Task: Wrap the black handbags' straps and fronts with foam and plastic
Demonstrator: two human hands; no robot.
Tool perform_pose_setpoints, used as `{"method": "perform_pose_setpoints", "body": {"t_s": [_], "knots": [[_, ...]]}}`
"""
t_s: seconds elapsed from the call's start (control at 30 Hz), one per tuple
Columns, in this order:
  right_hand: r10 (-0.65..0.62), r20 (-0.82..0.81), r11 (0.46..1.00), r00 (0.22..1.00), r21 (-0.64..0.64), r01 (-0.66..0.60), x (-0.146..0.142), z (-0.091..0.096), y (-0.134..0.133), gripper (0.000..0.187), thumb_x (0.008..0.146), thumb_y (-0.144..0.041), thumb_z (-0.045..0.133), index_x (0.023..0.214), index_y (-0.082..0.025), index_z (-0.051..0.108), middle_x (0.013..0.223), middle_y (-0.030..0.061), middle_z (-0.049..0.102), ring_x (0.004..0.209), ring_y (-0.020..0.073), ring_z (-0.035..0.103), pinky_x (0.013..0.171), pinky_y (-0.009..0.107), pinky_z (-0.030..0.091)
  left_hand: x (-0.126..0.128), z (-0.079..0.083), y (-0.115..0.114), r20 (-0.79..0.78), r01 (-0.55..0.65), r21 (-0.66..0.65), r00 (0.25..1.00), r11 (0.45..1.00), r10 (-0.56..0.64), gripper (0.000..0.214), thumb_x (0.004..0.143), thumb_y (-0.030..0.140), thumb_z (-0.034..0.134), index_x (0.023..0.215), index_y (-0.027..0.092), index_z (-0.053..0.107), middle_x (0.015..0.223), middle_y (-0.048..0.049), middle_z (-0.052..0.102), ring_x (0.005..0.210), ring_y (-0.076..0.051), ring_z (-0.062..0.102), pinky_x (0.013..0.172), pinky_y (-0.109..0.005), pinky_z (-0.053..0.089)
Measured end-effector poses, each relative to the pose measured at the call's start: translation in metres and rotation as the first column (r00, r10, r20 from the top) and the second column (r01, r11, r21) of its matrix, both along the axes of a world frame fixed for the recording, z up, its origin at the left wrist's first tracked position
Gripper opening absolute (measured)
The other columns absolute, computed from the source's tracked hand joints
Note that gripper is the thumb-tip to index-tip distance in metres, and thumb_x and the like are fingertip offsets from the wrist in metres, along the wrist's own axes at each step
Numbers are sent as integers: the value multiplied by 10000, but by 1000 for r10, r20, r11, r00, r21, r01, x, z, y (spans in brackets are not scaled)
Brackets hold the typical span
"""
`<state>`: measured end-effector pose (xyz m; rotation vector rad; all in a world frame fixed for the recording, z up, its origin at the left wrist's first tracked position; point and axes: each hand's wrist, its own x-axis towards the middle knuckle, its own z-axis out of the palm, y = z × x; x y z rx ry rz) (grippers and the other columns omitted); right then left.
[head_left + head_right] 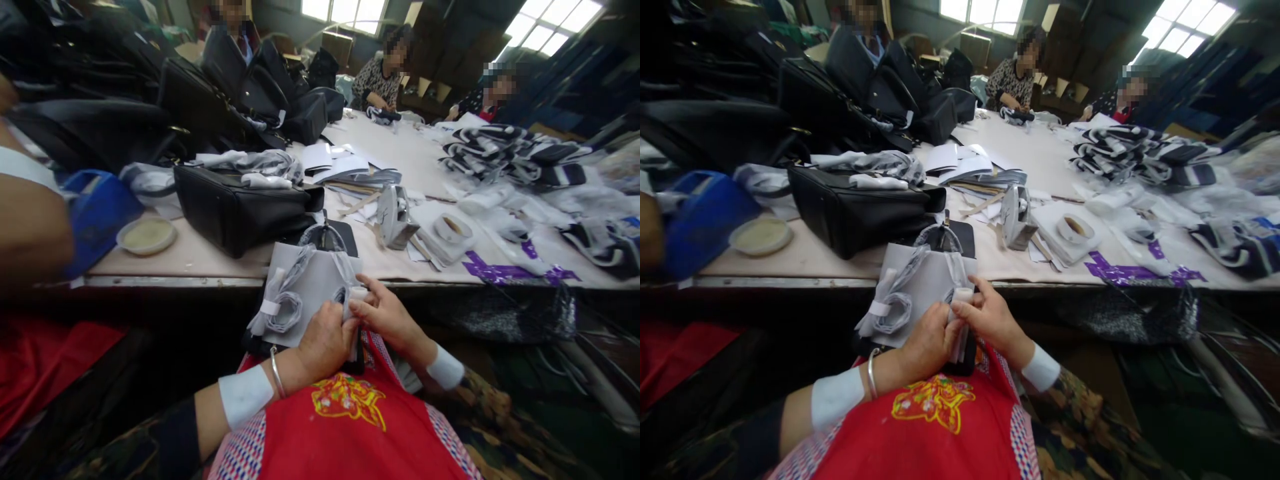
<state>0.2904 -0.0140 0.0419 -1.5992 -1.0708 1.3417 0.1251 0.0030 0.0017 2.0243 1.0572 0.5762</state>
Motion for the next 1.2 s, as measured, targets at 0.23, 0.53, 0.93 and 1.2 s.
{"method": "perform_pose_setpoints", "body": {"t_s": [0.23, 0.53, 0.93, 1.2], "knots": [[-47, 80, 999, 996, -22, 49, -15, -4, 7, 887, 698, -471, 818, 1429, -113, 463, 820, 22, 682, 821, 216, 652, 763, 336, 518, -12, -10, 2, 46, 26, 22, 999, 999, -27, 390, 1011, 377, 332, 1034, 147, 646, 1001, -167, 660, 972, -309, 613, 887, -496, 505], [-66, 309, 994, 949, 108, 33, -16, -3, 1, 683, 730, -483, 794, 1311, -163, 635, 903, 66, 731, 858, 251, 677, 766, 335, 534, -10, -12, 4, 145, -5, 40, 989, 999, -1, 419, 1019, 394, 325, 1102, 171, 670, 1039, -163, 698, 998, -296, 666, 895, -498, 553], [-182, -516, 983, 837, -96, 154, -26, -14, 3, 920, 596, -340, 916, 1382, -138, 483, 853, 26, 718, 717, 170, 661, 613, 249, 476, -11, -13, 3, 154, -19, 5, 988, 1000, 18, 439, 993, 429, 367, 1064, 153, 701, 1040, -178, 724, 976, -302, 696, 871, -474, 575], [-220, -428, 949, 877, 115, 294, -31, -34, 3, 693, 670, -342, 875, 1261, -161, 562, 848, 25, 718, 751, 179, 663, 668, 288, 502, -4, 0, 8, 242, 52, -343, 970, 938, 35, 475, 973, 490, 429, 1153, 131, 683, 1157, -177, 723, 1116, -318, 661, 982, -431, 521]]}}
